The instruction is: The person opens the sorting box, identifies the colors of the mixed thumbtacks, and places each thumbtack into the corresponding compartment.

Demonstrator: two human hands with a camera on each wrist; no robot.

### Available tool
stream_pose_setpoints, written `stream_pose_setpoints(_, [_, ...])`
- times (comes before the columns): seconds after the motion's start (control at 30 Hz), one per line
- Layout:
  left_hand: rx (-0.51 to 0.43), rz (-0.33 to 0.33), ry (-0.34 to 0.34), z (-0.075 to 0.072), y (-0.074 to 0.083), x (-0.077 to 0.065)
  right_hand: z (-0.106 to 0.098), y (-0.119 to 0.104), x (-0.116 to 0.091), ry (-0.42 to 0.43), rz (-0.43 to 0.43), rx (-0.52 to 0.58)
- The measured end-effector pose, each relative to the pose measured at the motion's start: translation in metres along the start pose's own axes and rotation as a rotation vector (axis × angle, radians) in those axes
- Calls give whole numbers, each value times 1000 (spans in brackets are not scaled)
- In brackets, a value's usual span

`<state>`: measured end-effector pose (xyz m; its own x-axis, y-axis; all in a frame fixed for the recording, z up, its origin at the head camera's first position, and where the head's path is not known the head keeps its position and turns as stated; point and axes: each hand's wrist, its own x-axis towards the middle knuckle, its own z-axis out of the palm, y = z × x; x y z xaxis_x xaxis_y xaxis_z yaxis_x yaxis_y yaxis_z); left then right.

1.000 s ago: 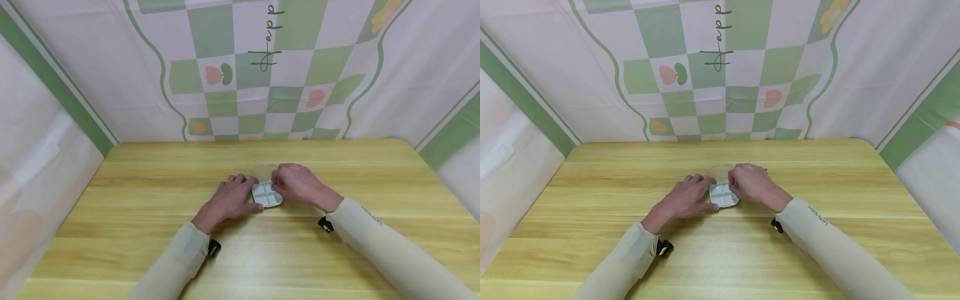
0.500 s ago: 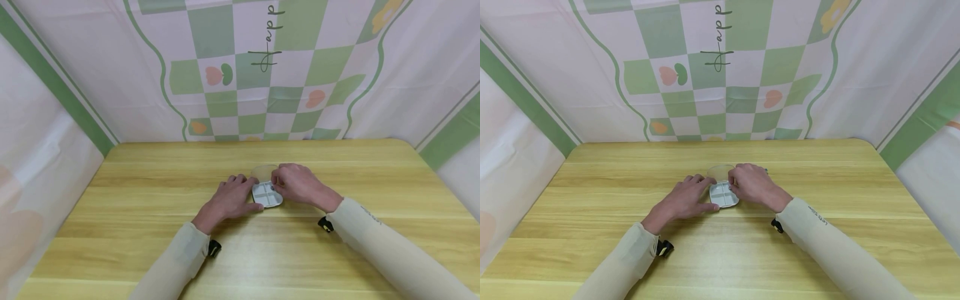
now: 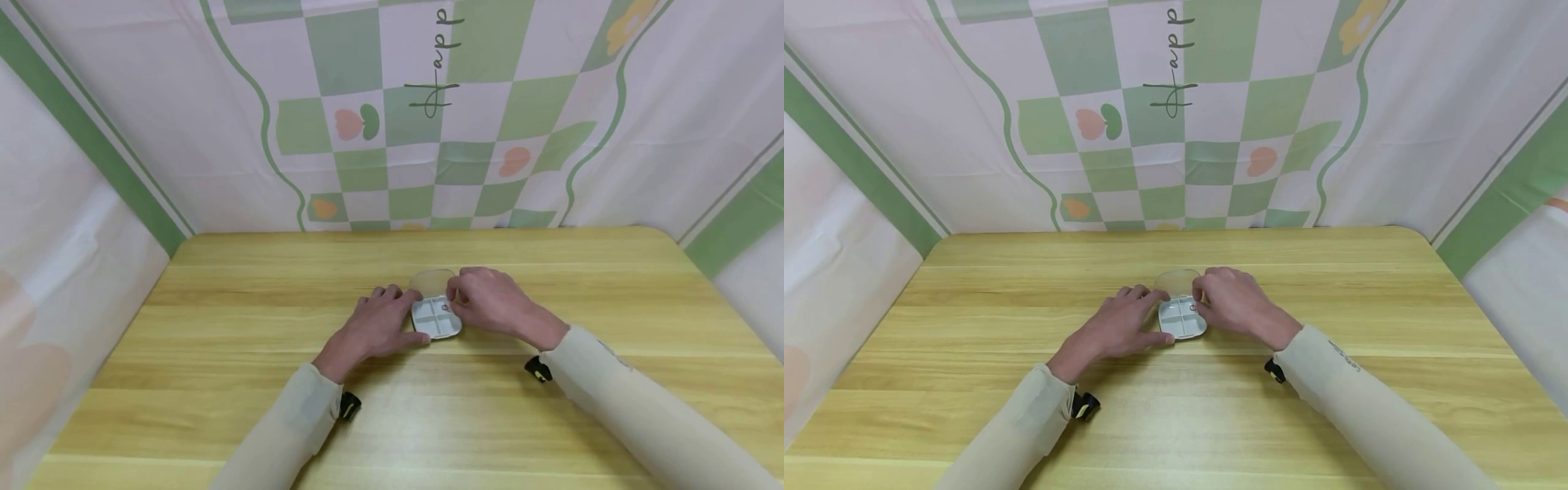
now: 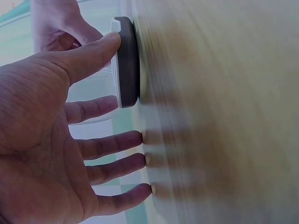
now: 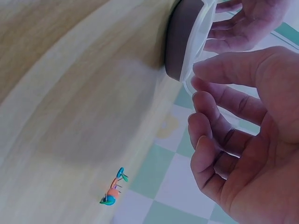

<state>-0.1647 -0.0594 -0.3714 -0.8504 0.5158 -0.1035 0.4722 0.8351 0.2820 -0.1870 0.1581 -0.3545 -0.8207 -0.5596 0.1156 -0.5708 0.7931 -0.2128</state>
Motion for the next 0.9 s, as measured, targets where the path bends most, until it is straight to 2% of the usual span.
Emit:
stream_pose_setpoints(0.3, [-16, 0, 2, 0, 1, -1, -8, 3, -4, -10, 15, -9])
stream_pose_setpoints(0.53, [-10, 2, 0, -1, 0, -2, -15, 9, -6, 13, 8, -36])
stream_pose_setpoints(0.9, [-16, 0, -5, -1, 0, -2, -24, 16, -10, -19, 48, -45])
